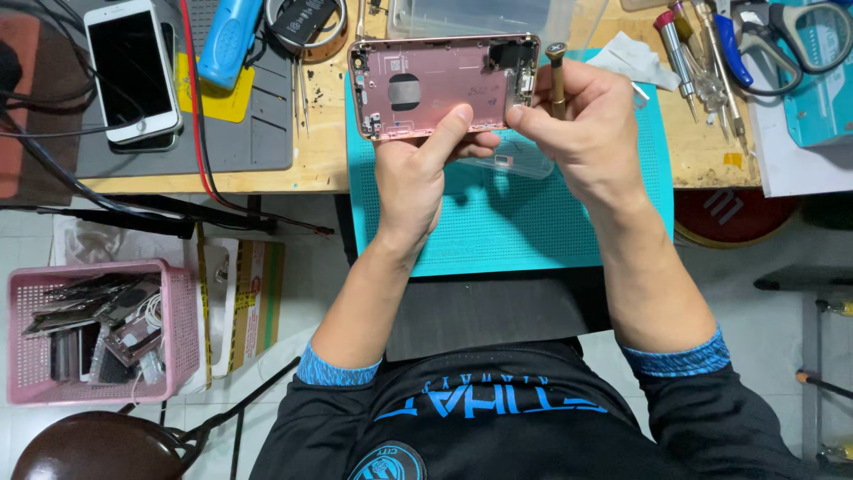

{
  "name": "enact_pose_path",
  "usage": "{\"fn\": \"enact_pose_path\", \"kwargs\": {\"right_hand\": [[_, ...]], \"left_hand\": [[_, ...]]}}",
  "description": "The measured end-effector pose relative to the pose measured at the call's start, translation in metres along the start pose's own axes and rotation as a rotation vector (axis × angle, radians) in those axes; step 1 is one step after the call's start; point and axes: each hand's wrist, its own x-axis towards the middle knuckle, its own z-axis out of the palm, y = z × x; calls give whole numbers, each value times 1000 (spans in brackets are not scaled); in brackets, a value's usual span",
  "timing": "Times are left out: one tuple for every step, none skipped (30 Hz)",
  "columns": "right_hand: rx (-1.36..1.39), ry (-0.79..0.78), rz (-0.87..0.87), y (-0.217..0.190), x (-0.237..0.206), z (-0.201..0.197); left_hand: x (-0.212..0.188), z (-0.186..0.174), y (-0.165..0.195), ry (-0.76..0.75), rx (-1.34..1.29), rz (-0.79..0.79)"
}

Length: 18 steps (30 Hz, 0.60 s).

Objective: The person holds a disassembled pink smartphone chassis and uses a handheld pry tool to work around its edges, prying components and pressing parts into the frame. They rotate the chassis repeatedly to reach different sides while small parts and another phone sit on the workbench.

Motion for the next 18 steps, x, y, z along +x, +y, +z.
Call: {"fn": "enact_pose_path", "kwargs": {"right_hand": [[-13,8,-5,1,0,0],[-1,12,-9,1,0,0],[11,17,-14,2,0,0],[22,21,-19,3,1,0],[30,17,-11,3,1,0],[37,14,-2,4,1,-1],[45,11,6,4,1,-2],[45,12,5,4,2,-3],[47,13,4,5,2,-3],[48,16,4,6,3,-3],[52,20,2,6,3,-3],[57,24,-1,7,4,-4],[63,27,-3,7,5,-4],[64,26,-15,6,6,-5],[66,25,-25,5,7,-7],[68,23,-35,3,9,-8],[32,12,-54,0,11,-11],[-3,1,-73,-4,14,-16]], "left_hand": [[0,0,0,-1,-8,0],[1,0,-1,-2,-16,0],[1,0,-1,-3,-23,0],[2,0,-1,-3,-25,-1],[2,0,-1,-2,-28,-3],[1,0,-1,0,-30,-5],[1,0,-1,0,-34,-8],[1,0,-1,0,-37,-11],[1,-1,-1,0,-40,-14],[2,-1,-1,10,-36,-27],[2,-2,0,21,-34,-40],[2,-4,0,32,-32,-52],[4,-7,0,31,-59,-37],[7,-12,2,30,-85,-22],[10,-19,3,30,-112,-8],[13,-26,6,47,-131,24],[17,-34,8,64,-150,57],[21,-43,11,81,-170,91]]}}
